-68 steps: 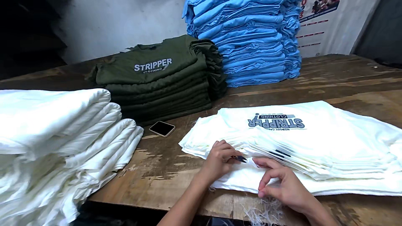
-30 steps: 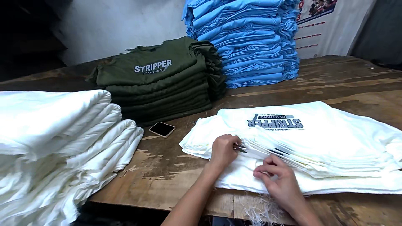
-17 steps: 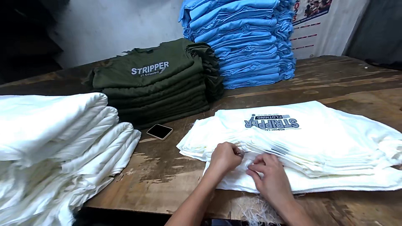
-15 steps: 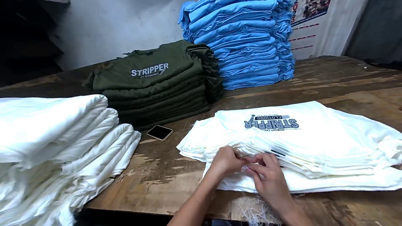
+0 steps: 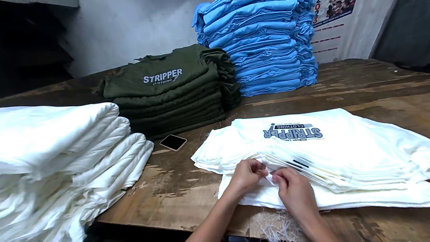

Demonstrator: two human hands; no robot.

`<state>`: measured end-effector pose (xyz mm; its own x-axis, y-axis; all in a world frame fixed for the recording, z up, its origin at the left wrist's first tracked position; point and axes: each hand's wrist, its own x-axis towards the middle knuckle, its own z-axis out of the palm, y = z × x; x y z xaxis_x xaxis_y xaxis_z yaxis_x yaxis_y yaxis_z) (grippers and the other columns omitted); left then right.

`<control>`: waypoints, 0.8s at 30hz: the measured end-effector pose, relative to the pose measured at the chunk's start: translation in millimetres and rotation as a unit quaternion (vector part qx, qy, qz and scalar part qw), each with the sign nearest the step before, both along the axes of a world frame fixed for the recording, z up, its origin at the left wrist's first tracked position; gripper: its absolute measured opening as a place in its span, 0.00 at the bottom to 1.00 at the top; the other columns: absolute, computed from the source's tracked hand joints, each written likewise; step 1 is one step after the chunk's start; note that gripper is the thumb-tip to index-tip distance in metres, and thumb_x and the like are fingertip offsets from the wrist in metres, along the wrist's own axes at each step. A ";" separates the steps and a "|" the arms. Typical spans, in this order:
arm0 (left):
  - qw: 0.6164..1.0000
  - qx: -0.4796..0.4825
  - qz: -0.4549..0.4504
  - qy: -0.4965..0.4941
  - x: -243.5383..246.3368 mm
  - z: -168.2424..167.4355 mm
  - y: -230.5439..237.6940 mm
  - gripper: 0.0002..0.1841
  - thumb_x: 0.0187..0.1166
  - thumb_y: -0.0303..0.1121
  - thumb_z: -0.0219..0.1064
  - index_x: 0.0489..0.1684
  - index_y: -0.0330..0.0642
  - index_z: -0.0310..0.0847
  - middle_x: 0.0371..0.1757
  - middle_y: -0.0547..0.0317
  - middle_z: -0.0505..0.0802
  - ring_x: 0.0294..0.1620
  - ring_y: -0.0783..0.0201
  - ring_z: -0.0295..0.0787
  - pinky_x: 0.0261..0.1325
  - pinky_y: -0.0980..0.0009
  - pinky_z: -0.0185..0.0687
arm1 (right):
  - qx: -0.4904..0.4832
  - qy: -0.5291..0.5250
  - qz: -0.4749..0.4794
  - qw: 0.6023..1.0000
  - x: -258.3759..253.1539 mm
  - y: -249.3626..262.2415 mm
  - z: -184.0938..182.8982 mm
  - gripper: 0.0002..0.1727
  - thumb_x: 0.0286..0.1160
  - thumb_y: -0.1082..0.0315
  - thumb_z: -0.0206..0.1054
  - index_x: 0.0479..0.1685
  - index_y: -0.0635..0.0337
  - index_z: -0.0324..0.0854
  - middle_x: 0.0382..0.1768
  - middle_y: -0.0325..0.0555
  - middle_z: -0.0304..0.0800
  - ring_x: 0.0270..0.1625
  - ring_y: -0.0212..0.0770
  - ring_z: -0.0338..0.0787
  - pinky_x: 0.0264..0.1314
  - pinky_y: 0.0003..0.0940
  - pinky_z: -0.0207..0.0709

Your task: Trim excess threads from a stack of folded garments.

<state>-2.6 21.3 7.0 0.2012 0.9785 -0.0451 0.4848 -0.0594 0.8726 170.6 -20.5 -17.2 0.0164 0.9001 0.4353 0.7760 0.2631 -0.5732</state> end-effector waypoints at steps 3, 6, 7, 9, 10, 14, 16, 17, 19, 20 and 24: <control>0.989 0.065 0.031 0.126 3.6 16.6 -13.9 0.16 0.68 0.37 0.79 0.54 0.47 0.91 0.49 0.63 0.96 0.52 0.68 0.92 0.64 0.63 0.86 | 0.018 -0.029 -0.034 0.999 -0.6 -8.9 -0.9 0.06 0.78 0.70 0.66 0.38 0.59 0.89 0.40 0.49 0.92 0.44 0.51 0.94 0.43 0.52 0.88; 0.954 0.183 0.021 0.239 7.8 28.5 -29.3 0.15 0.71 0.41 0.78 0.54 0.49 0.94 0.52 0.57 0.95 0.58 0.56 0.90 0.67 0.51 0.80 | 0.070 -0.035 -0.047 0.996 1.9 -10.3 -8.0 0.07 0.78 0.70 0.65 0.37 0.61 0.88 0.37 0.51 0.90 0.42 0.52 0.93 0.41 0.49 0.88; 0.940 0.216 0.007 0.265 11.5 30.5 -33.6 0.13 0.71 0.39 0.78 0.51 0.48 0.95 0.50 0.55 0.96 0.56 0.54 0.91 0.64 0.50 0.82 | 0.084 -0.035 -0.047 0.995 2.3 -10.4 -9.9 0.07 0.78 0.70 0.65 0.37 0.61 0.88 0.37 0.51 0.90 0.41 0.52 0.93 0.41 0.49 0.88; 0.917 0.256 -0.023 0.305 21.4 29.4 -39.0 0.10 0.70 0.34 0.77 0.46 0.45 0.95 0.45 0.53 0.96 0.53 0.51 0.91 0.60 0.50 0.83 | 0.111 -0.037 -0.047 0.992 2.7 -9.5 -14.4 0.08 0.77 0.69 0.65 0.37 0.61 0.88 0.36 0.49 0.90 0.40 0.51 0.93 0.40 0.47 0.88; 0.907 0.264 -0.027 0.327 25.8 27.6 -39.6 0.08 0.71 0.33 0.75 0.43 0.44 0.95 0.44 0.52 0.95 0.52 0.50 0.91 0.59 0.51 0.82 | 0.121 -0.039 -0.046 0.991 2.6 -8.9 -16.3 0.08 0.77 0.68 0.65 0.37 0.60 0.88 0.35 0.48 0.90 0.40 0.49 0.93 0.39 0.45 0.88; 0.894 0.271 0.044 0.355 26.8 23.7 -36.4 0.05 0.72 0.32 0.73 0.39 0.44 0.95 0.39 0.54 0.96 0.48 0.51 0.92 0.55 0.51 0.83 | 0.112 -0.029 -0.030 0.993 8.6 -11.7 -13.8 0.10 0.77 0.64 0.62 0.34 0.57 0.87 0.34 0.44 0.88 0.39 0.45 0.92 0.39 0.42 0.87; 0.934 0.165 0.039 0.314 17.7 38.6 -35.6 0.13 0.76 0.40 0.73 0.53 0.46 0.92 0.49 0.53 0.94 0.56 0.52 0.90 0.64 0.50 0.82 | 0.056 -0.022 -0.015 0.998 14.2 -15.6 -5.7 0.15 0.77 0.59 0.59 0.29 0.55 0.87 0.34 0.42 0.86 0.38 0.43 0.90 0.38 0.42 0.86; 0.951 0.112 0.031 0.287 12.2 44.6 -32.8 0.18 0.77 0.45 0.73 0.58 0.46 0.90 0.53 0.52 0.93 0.59 0.52 0.90 0.66 0.49 0.82 | 0.019 -0.025 -0.011 0.999 14.5 -16.6 0.3 0.18 0.79 0.57 0.58 0.27 0.56 0.88 0.36 0.44 0.87 0.40 0.44 0.90 0.39 0.44 0.85; 0.971 0.046 0.029 0.233 5.0 46.6 -23.9 0.23 0.73 0.51 0.76 0.58 0.46 0.88 0.52 0.52 0.91 0.55 0.53 0.88 0.63 0.50 0.82 | -0.076 -0.046 -0.012 0.996 8.6 -15.8 15.2 0.17 0.83 0.59 0.60 0.39 0.57 0.93 0.48 0.51 0.90 0.51 0.51 0.92 0.49 0.51 0.87; 0.975 0.031 0.033 0.216 3.2 45.3 -18.3 0.21 0.74 0.50 0.76 0.55 0.46 0.89 0.48 0.54 0.92 0.52 0.55 0.88 0.60 0.51 0.82 | -0.124 -0.063 -0.014 0.990 2.3 -12.5 22.1 0.15 0.83 0.59 0.61 0.46 0.54 0.94 0.54 0.53 0.89 0.56 0.53 0.91 0.54 0.51 0.86; 0.983 0.013 0.044 0.176 1.3 32.8 1.3 0.12 0.78 0.44 0.73 0.48 0.47 0.92 0.40 0.61 0.92 0.42 0.63 0.87 0.53 0.57 0.82 | -0.206 -0.021 0.018 0.978 -17.1 6.4 29.2 0.12 0.78 0.57 0.69 0.51 0.43 0.97 0.59 0.51 0.87 0.66 0.50 0.84 0.69 0.50 0.77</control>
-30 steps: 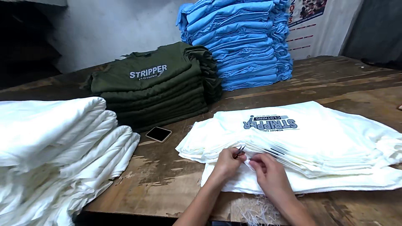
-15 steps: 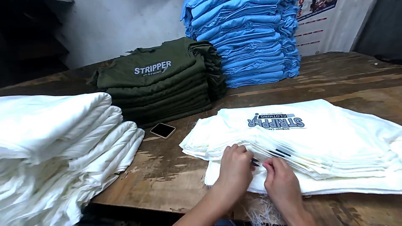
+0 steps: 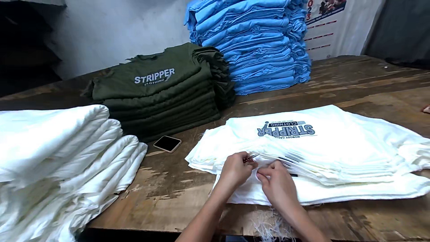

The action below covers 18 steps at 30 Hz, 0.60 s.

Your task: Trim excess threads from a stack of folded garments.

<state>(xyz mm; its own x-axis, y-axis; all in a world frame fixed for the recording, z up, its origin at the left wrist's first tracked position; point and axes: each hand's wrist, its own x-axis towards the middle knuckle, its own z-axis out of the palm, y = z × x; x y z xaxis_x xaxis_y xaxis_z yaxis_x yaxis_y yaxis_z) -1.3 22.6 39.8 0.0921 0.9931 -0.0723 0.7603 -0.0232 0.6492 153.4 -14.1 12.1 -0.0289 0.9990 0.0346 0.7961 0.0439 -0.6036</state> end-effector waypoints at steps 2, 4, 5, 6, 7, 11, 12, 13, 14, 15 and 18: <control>1.000 0.002 0.011 -0.012 -0.1 -7.1 5.1 0.11 0.77 0.42 0.73 0.48 0.47 0.92 0.41 0.61 0.93 0.44 0.64 0.89 0.55 0.58 0.83 | 0.038 0.059 -0.008 0.998 -1.8 4.5 -8.6 0.09 0.72 0.59 0.73 0.45 0.42 0.98 0.56 0.46 0.88 0.64 0.47 0.85 0.68 0.49 0.78; 1.000 0.001 0.016 -0.012 -0.1 -10.7 7.2 0.11 0.76 0.40 0.73 0.48 0.47 0.91 0.41 0.59 0.93 0.45 0.63 0.89 0.54 0.57 0.83 | 0.116 0.107 -0.019 0.987 0.5 1.5 -21.0 0.08 0.67 0.60 0.74 0.39 0.45 0.99 0.51 0.44 0.89 0.56 0.41 0.87 0.58 0.42 0.83; 1.000 0.001 0.019 -0.010 -0.5 -11.7 7.6 0.11 0.75 0.41 0.74 0.47 0.47 0.91 0.40 0.59 0.93 0.44 0.63 0.89 0.54 0.57 0.83 | 0.172 0.125 -0.031 0.977 2.1 -1.9 -27.7 0.07 0.64 0.61 0.75 0.35 0.48 0.99 0.46 0.44 0.89 0.48 0.38 0.88 0.48 0.36 0.85; 1.000 0.002 0.020 -0.006 -1.1 -12.1 7.7 0.11 0.75 0.42 0.75 0.47 0.47 0.91 0.39 0.60 0.93 0.44 0.63 0.89 0.53 0.57 0.83 | 0.224 0.144 -0.046 0.963 4.4 -5.1 -33.8 0.06 0.61 0.64 0.76 0.31 0.51 0.98 0.43 0.45 0.88 0.40 0.34 0.88 0.39 0.30 0.85; 1.000 0.001 0.020 -0.002 -2.0 -11.7 6.9 0.12 0.74 0.42 0.75 0.47 0.47 0.92 0.40 0.60 0.93 0.44 0.63 0.89 0.54 0.57 0.83 | 0.266 0.163 -0.060 0.948 7.5 -8.3 -38.2 0.04 0.57 0.66 0.77 0.27 0.53 0.97 0.41 0.46 0.87 0.35 0.31 0.88 0.34 0.26 0.85; 0.999 0.041 -0.002 0.011 -9.0 -8.5 -8.7 0.17 0.72 0.45 0.78 0.54 0.48 0.90 0.42 0.59 0.94 0.45 0.61 0.90 0.56 0.55 0.85 | 0.310 0.197 -0.095 0.925 14.9 -17.6 -43.5 0.01 0.49 0.70 0.77 0.21 0.55 0.94 0.41 0.46 0.84 0.34 0.27 0.89 0.33 0.20 0.88; 0.997 0.074 -0.014 0.021 -9.4 -8.4 -15.2 0.18 0.73 0.46 0.78 0.55 0.48 0.90 0.43 0.59 0.94 0.47 0.60 0.91 0.59 0.54 0.85 | 0.307 0.201 -0.099 0.925 14.9 -18.1 -43.7 0.02 0.49 0.70 0.78 0.21 0.55 0.93 0.42 0.46 0.84 0.35 0.27 0.89 0.33 0.21 0.88; 0.992 0.114 -0.028 0.044 -8.5 -9.0 -21.0 0.16 0.73 0.45 0.77 0.54 0.50 0.92 0.45 0.60 0.94 0.50 0.60 0.92 0.61 0.55 0.86 | 0.305 0.205 -0.102 0.925 14.9 -17.9 -43.5 0.02 0.49 0.70 0.78 0.22 0.56 0.93 0.42 0.47 0.83 0.35 0.27 0.89 0.33 0.21 0.88; 0.984 0.156 -0.044 0.069 -5.9 -8.8 -27.0 0.14 0.72 0.42 0.77 0.52 0.50 0.94 0.45 0.59 0.95 0.51 0.58 0.92 0.62 0.53 0.85 | 0.304 0.208 -0.103 0.924 14.7 -17.5 -43.5 0.03 0.49 0.70 0.78 0.23 0.57 0.93 0.43 0.48 0.83 0.35 0.28 0.89 0.34 0.21 0.88; 0.974 0.196 -0.058 0.095 -1.7 -8.7 -32.7 0.12 0.71 0.39 0.78 0.49 0.49 0.95 0.45 0.58 0.95 0.51 0.56 0.92 0.60 0.51 0.84 | 0.305 0.207 -0.104 0.924 14.6 -17.2 -43.7 0.03 0.50 0.70 0.78 0.24 0.58 0.93 0.43 0.48 0.83 0.35 0.28 0.89 0.33 0.21 0.88; 0.950 0.255 -0.077 0.166 13.7 -10.8 -43.2 0.08 0.68 0.33 0.78 0.43 0.46 0.95 0.41 0.54 0.95 0.48 0.50 0.92 0.56 0.49 0.83 | 0.321 0.197 -0.095 0.921 14.1 -15.9 -45.8 0.04 0.52 0.69 0.77 0.24 0.59 0.92 0.44 0.49 0.83 0.35 0.28 0.89 0.33 0.21 0.87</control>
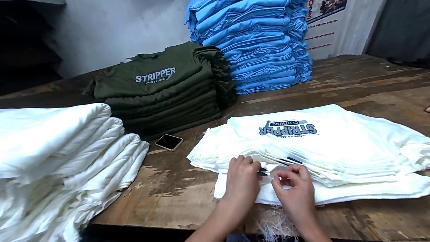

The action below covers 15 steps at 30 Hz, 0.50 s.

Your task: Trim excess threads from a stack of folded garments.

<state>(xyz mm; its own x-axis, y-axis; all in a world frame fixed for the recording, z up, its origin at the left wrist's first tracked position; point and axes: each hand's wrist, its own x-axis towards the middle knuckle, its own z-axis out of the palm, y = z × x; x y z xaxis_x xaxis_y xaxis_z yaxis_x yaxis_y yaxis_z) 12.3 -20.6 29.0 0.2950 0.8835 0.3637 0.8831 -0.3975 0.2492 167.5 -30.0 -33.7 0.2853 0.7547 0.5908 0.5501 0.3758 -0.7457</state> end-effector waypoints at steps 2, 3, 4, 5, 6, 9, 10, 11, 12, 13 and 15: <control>1.000 -0.018 0.011 0.020 5.2 0.4 -2.2 0.07 0.71 0.34 0.76 0.42 0.46 0.95 0.41 0.54 0.95 0.49 0.51 0.92 0.57 0.51 0.82 | 0.010 -0.008 0.005 1.000 -0.2 0.7 -1.5 0.04 0.53 0.69 0.77 0.24 0.60 0.91 0.44 0.49 0.83 0.35 0.28 0.88 0.34 0.20 0.87; 0.999 -0.024 0.021 0.021 5.7 1.3 -2.9 0.07 0.72 0.35 0.75 0.42 0.47 0.96 0.41 0.54 0.96 0.49 0.52 0.92 0.58 0.52 0.82 | 0.013 -0.009 0.009 1.000 0.1 0.7 -2.2 0.04 0.54 0.69 0.77 0.25 0.60 0.91 0.44 0.49 0.83 0.35 0.28 0.89 0.34 0.20 0.88; 0.999 -0.022 0.031 0.017 5.4 2.4 -4.4 0.08 0.71 0.35 0.76 0.42 0.46 0.95 0.40 0.55 0.95 0.48 0.52 0.92 0.57 0.52 0.82 | 0.013 -0.010 0.012 1.000 0.7 0.4 -2.5 0.04 0.54 0.69 0.77 0.25 0.60 0.91 0.45 0.49 0.84 0.36 0.28 0.89 0.35 0.20 0.88; 0.999 -0.007 0.042 0.009 4.7 3.1 -6.8 0.08 0.70 0.35 0.77 0.42 0.46 0.95 0.39 0.55 0.95 0.47 0.52 0.92 0.56 0.51 0.83 | 0.009 -0.014 0.018 1.000 2.0 -0.7 -2.3 0.04 0.53 0.69 0.77 0.24 0.60 0.90 0.45 0.49 0.84 0.37 0.29 0.90 0.36 0.22 0.89; 0.999 0.012 0.052 0.002 3.7 3.9 -9.5 0.09 0.68 0.35 0.79 0.42 0.45 0.95 0.39 0.55 0.95 0.46 0.51 0.92 0.54 0.51 0.84 | -0.003 -0.027 0.026 0.999 3.8 -2.0 -1.3 0.04 0.53 0.69 0.75 0.24 0.59 0.89 0.46 0.48 0.86 0.38 0.30 0.90 0.37 0.24 0.89; 0.996 -0.041 0.076 -0.025 0.4 11.4 -14.2 0.14 0.69 0.40 0.78 0.49 0.46 0.93 0.42 0.54 0.94 0.47 0.52 0.92 0.54 0.50 0.85 | -0.096 -0.084 0.039 0.991 6.3 -9.5 10.5 0.07 0.45 0.71 0.68 0.27 0.57 0.85 0.49 0.47 0.87 0.43 0.38 0.90 0.41 0.35 0.87; 0.991 -0.104 0.076 -0.033 -0.9 15.8 -10.8 0.16 0.71 0.42 0.77 0.54 0.47 0.90 0.46 0.53 0.94 0.50 0.52 0.92 0.57 0.50 0.84 | -0.136 -0.102 0.038 0.985 5.7 -11.1 16.3 0.11 0.46 0.72 0.69 0.32 0.60 0.87 0.52 0.50 0.86 0.46 0.42 0.91 0.44 0.38 0.87; 0.984 -0.161 0.067 -0.046 -2.5 17.8 -3.6 0.18 0.72 0.42 0.76 0.59 0.48 0.88 0.50 0.52 0.93 0.53 0.52 0.91 0.59 0.49 0.84 | -0.168 -0.119 0.035 0.978 4.2 -11.4 19.9 0.14 0.49 0.71 0.70 0.38 0.62 0.89 0.56 0.52 0.84 0.50 0.45 0.90 0.48 0.41 0.87; 0.978 -0.190 0.053 -0.064 -4.2 14.6 6.3 0.19 0.73 0.40 0.76 0.62 0.49 0.87 0.52 0.52 0.93 0.55 0.52 0.91 0.62 0.49 0.84 | -0.183 -0.141 0.030 0.972 2.1 -10.5 20.3 0.17 0.53 0.67 0.71 0.44 0.63 0.90 0.58 0.55 0.84 0.53 0.48 0.89 0.52 0.42 0.86; 0.977 -0.193 0.044 -0.081 -6.0 8.4 17.1 0.19 0.73 0.39 0.76 0.62 0.50 0.87 0.53 0.52 0.94 0.56 0.52 0.91 0.63 0.48 0.84 | -0.183 -0.166 0.023 0.969 -0.2 -8.6 18.1 0.19 0.56 0.62 0.71 0.46 0.61 0.92 0.59 0.56 0.84 0.57 0.51 0.88 0.55 0.44 0.86; 0.978 -0.164 0.056 -0.119 -9.6 -3.7 38.3 0.12 0.74 0.38 0.75 0.52 0.49 0.91 0.44 0.55 0.95 0.49 0.54 0.92 0.57 0.49 0.85 | -0.160 -0.206 0.016 0.965 -4.6 -3.1 13.9 0.21 0.66 0.48 0.70 0.45 0.54 0.96 0.56 0.55 0.87 0.61 0.56 0.87 0.59 0.51 0.84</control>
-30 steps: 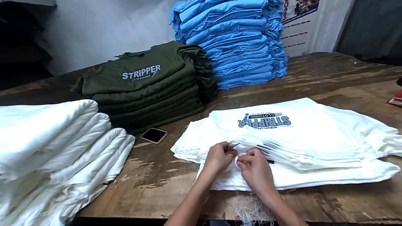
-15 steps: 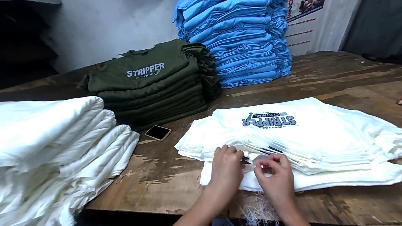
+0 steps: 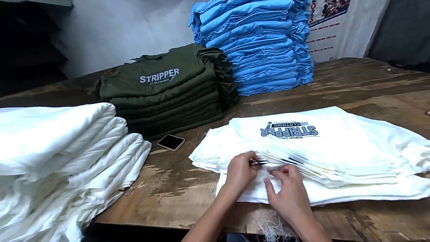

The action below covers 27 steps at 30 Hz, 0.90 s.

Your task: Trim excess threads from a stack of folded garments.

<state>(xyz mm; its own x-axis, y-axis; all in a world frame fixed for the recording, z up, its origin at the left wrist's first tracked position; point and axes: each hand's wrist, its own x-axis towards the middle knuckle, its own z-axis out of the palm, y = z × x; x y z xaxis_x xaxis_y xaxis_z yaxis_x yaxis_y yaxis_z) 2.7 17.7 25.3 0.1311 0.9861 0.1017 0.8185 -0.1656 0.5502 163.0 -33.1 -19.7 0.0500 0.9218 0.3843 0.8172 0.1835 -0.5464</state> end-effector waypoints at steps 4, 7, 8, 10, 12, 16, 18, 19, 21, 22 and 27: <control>0.994 -0.005 0.096 0.046 7.2 1.7 13.4 0.12 0.70 0.46 0.75 0.37 0.47 0.88 0.35 0.55 0.93 0.43 0.51 0.92 0.47 0.46 0.83 | 0.017 0.035 0.022 0.999 -2.2 6.2 -3.6 0.10 0.68 0.51 0.75 0.35 0.43 0.99 0.54 0.42 0.93 0.62 0.52 0.87 0.63 0.55 0.79; 0.986 -0.137 0.078 0.052 9.4 15.6 6.1 0.23 0.72 0.59 0.71 0.35 0.45 0.92 0.38 0.53 0.94 0.46 0.52 0.92 0.51 0.44 0.85 | 0.142 0.081 0.047 0.985 -2.0 10.8 -15.5 0.05 0.60 0.57 0.77 0.27 0.44 0.98 0.49 0.39 0.92 0.56 0.44 0.87 0.58 0.46 0.82; 0.985 -0.164 0.044 0.021 8.9 14.1 5.3 0.26 0.71 0.61 0.72 0.34 0.44 0.92 0.35 0.54 0.94 0.40 0.55 0.92 0.49 0.47 0.86 | 0.167 0.100 0.057 0.979 -3.3 10.5 -17.5 0.03 0.56 0.62 0.78 0.25 0.47 0.97 0.48 0.42 0.92 0.56 0.42 0.88 0.57 0.43 0.84; 0.982 -0.176 -0.004 -0.063 8.1 4.1 4.7 0.21 0.73 0.54 0.74 0.33 0.43 0.91 0.31 0.58 0.91 0.34 0.62 0.86 0.45 0.54 0.81 | 0.168 0.124 0.062 0.976 -6.8 7.8 -19.0 0.03 0.56 0.69 0.77 0.27 0.53 0.96 0.48 0.45 0.92 0.52 0.38 0.92 0.53 0.35 0.90; 0.976 -0.153 -0.012 -0.155 4.1 -7.2 7.3 0.13 0.77 0.44 0.72 0.34 0.44 0.91 0.30 0.65 0.92 0.33 0.70 0.87 0.45 0.62 0.82 | 0.119 0.130 0.045 0.983 -6.5 7.4 -14.1 0.06 0.69 0.68 0.73 0.33 0.57 0.95 0.46 0.46 0.92 0.43 0.36 0.93 0.46 0.33 0.92; 0.960 -0.131 -0.016 -0.247 1.1 -15.4 5.6 0.11 0.83 0.40 0.69 0.37 0.43 0.90 0.30 0.68 0.94 0.31 0.74 0.87 0.43 0.69 0.81 | -0.020 0.147 0.011 0.989 1.3 8.9 9.7 0.09 0.77 0.67 0.66 0.39 0.62 0.90 0.46 0.49 0.89 0.44 0.41 0.91 0.49 0.37 0.88; 0.960 -0.128 -0.016 -0.247 0.7 -16.7 4.6 0.10 0.82 0.39 0.69 0.37 0.43 0.90 0.29 0.68 0.93 0.30 0.74 0.85 0.40 0.70 0.80 | -0.066 0.145 0.015 0.987 0.1 10.4 17.4 0.13 0.75 0.59 0.72 0.42 0.60 0.93 0.50 0.49 0.88 0.50 0.39 0.91 0.55 0.35 0.88; 0.961 -0.127 -0.019 -0.246 0.8 -17.0 4.6 0.10 0.82 0.39 0.69 0.37 0.43 0.90 0.29 0.67 0.90 0.30 0.73 0.83 0.40 0.69 0.78 | -0.078 0.145 0.021 0.986 0.2 11.9 18.1 0.14 0.73 0.57 0.74 0.43 0.58 0.94 0.52 0.49 0.87 0.52 0.39 0.91 0.58 0.36 0.88; 0.960 -0.128 -0.031 -0.247 0.1 -17.1 4.9 0.09 0.82 0.38 0.69 0.38 0.43 0.90 0.29 0.68 0.92 0.30 0.75 0.84 0.40 0.71 0.80 | -0.046 0.155 0.033 0.986 1.8 15.1 11.4 0.08 0.71 0.62 0.75 0.39 0.57 0.95 0.48 0.47 0.90 0.49 0.38 0.91 0.55 0.36 0.88; 0.960 -0.129 -0.037 -0.246 -0.7 -17.2 4.7 0.10 0.83 0.38 0.69 0.38 0.43 0.90 0.28 0.69 0.93 0.29 0.76 0.85 0.39 0.71 0.79 | -0.021 0.165 0.034 0.985 2.8 16.2 6.9 0.05 0.70 0.66 0.74 0.35 0.57 0.95 0.45 0.46 0.90 0.45 0.37 0.91 0.51 0.35 0.88; 0.989 -0.084 -0.025 -0.120 -0.8 1.6 -7.5 0.12 0.72 0.38 0.77 0.50 0.46 0.91 0.41 0.65 0.95 0.43 0.71 0.91 0.55 0.66 0.86 | -0.006 0.174 0.009 0.985 3.3 10.2 1.5 0.05 0.73 0.73 0.70 0.34 0.62 0.91 0.46 0.49 0.89 0.41 0.37 0.93 0.48 0.33 0.92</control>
